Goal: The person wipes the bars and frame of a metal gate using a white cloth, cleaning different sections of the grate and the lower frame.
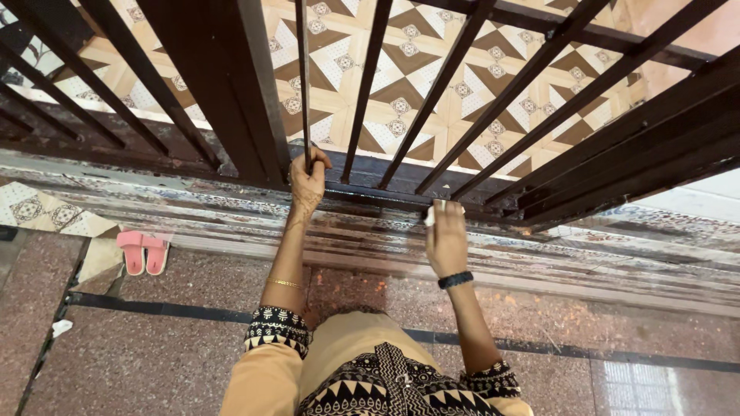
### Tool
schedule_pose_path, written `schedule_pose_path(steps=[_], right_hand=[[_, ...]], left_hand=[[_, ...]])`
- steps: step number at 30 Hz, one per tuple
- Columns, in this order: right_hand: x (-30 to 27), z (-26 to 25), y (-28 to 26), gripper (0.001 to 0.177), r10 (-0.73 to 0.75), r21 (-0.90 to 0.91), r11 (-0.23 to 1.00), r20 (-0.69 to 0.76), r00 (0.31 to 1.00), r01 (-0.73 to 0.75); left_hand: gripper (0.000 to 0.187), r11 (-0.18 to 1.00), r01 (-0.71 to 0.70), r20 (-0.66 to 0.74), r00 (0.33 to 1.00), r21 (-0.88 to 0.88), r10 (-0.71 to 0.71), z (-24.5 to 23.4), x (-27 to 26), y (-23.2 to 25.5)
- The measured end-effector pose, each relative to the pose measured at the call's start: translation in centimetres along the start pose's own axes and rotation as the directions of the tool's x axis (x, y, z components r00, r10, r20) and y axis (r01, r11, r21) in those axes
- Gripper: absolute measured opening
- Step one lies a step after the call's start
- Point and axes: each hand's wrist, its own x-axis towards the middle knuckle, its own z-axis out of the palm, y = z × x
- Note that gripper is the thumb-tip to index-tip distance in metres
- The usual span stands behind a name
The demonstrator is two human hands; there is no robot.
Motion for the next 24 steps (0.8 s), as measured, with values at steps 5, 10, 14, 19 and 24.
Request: schedule_pose_path(steps=[5, 10, 14, 19, 24], right_hand=[[2.1, -0.1, 0.3, 0.043, 0.253, -0.212, 0.958, 0.296, 0.921, -0.195], [5.6, 0.9, -1.0, 0.052, 0.158, -0.130, 0.983, 0.267, 0.951, -0.127], [5.5, 2.7, -6.1, 0.075, -0.035, -0.062, 0.997, 0.244, 0.969, 0.052], [3.3, 5.0, -7.0, 0.070, -0.027, 0.023, 1.000, 0.385, 0.923, 0.019], [0.9, 3.9, 1.1, 0.050, 0.112, -0.257, 0.965, 0.229, 0.967, -0.051]], left_hand=[[0.017, 0.999, -0.025, 0.000, 1.000, 0.035, 0.025, -0.1, 0.2, 0.1], [0.017, 0.999, 0.037, 0.007, 0.999, 0.014, -0.037, -0.1, 0.1, 0.5], [0.017, 1.000, -0.014, 0.008, 1.000, 0.015, 0.014, -0.2, 0.1, 0.2], [0.017, 0.999, 0.034, 0.020, 0.999, -0.016, -0.034, -0.1, 0.1, 0.0], [0.018, 0.998, 0.063, 0.025, 0.998, -0.004, -0.063, -0.2, 0.2, 0.5]])
